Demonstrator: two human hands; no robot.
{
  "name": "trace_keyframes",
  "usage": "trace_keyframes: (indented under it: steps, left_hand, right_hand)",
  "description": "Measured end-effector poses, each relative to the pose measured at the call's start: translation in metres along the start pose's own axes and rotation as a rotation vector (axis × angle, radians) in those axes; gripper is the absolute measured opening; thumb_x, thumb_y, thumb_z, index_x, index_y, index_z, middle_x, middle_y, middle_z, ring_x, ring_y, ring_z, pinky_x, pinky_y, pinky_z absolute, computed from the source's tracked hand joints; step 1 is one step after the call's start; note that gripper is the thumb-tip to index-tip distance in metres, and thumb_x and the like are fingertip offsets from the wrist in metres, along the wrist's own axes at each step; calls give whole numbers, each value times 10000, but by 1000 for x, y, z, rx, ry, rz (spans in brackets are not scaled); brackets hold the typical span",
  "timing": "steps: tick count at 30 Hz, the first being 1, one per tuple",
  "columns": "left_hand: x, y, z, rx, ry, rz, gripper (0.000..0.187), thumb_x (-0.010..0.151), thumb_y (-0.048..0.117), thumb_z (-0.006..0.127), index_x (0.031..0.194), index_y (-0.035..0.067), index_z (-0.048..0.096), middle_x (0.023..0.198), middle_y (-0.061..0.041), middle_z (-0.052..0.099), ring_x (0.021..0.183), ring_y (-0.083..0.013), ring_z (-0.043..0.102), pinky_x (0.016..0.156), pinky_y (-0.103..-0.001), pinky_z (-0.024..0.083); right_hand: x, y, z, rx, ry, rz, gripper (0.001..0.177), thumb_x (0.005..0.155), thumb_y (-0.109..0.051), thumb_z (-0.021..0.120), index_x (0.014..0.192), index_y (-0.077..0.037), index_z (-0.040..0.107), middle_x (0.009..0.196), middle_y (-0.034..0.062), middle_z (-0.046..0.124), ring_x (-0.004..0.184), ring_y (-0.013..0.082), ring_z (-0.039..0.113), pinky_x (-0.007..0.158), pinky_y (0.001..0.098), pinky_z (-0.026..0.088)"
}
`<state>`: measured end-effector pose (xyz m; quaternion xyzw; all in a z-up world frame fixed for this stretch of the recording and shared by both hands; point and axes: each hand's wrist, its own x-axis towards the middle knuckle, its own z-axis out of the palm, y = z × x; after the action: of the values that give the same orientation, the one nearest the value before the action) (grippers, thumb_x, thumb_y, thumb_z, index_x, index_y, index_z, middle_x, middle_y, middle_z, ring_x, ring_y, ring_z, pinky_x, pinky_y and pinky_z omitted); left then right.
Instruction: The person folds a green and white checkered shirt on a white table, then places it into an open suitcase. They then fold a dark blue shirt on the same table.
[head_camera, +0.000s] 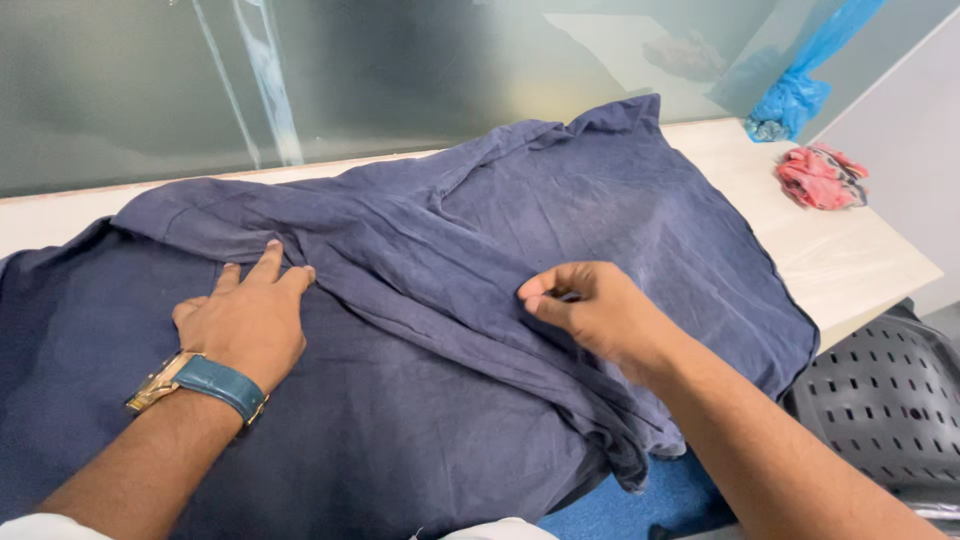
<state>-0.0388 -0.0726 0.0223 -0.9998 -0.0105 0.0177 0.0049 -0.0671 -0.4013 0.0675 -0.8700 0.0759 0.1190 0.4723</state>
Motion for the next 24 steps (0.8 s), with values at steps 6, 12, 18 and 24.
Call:
trace_keyframes:
  steps: [6,12,18,24]
  left_hand:
    - [1,-11,23,-15,165,48,405,917,176,524,1309,233,606,1549,3,508,1392,-329,488,983,-600,427]
    - [3,-17,24,-87,165,35,403,929,178,502,1323,186,587,1504,-5,550,1373,-313,507,985,-607,416]
    - [-3,-18,-1,-154,52,22,629,906,177,506,1521,293,442,1504,-20,492,1358,-294,494,983,-632,402]
    - [0,-8,-29,-102,-141,-49,594,968,232,492,1541,378,433,1539,-25,448,1313,-347,552,1041,-616,414]
  right_hand:
    - [-8,13,-17,-33,305,-140,396,901,-278,696,1225,-65,622,1090,90,689,909,158,609,773,304,504]
    - [-40,18,-23,-293,-131,145,624,791,-524,805,1190,-74,640,1128,102,713,1045,160,659,909,306,497]
    - [-68,20,-35,-552,-283,408,686,787,-538,783,1165,29,708,1108,259,689,997,328,658,895,450,560]
    - [-73,25,-66,-12,-1,248,569,864,-496,717,1313,-166,603,1153,-53,670,1089,115,635,904,308,521]
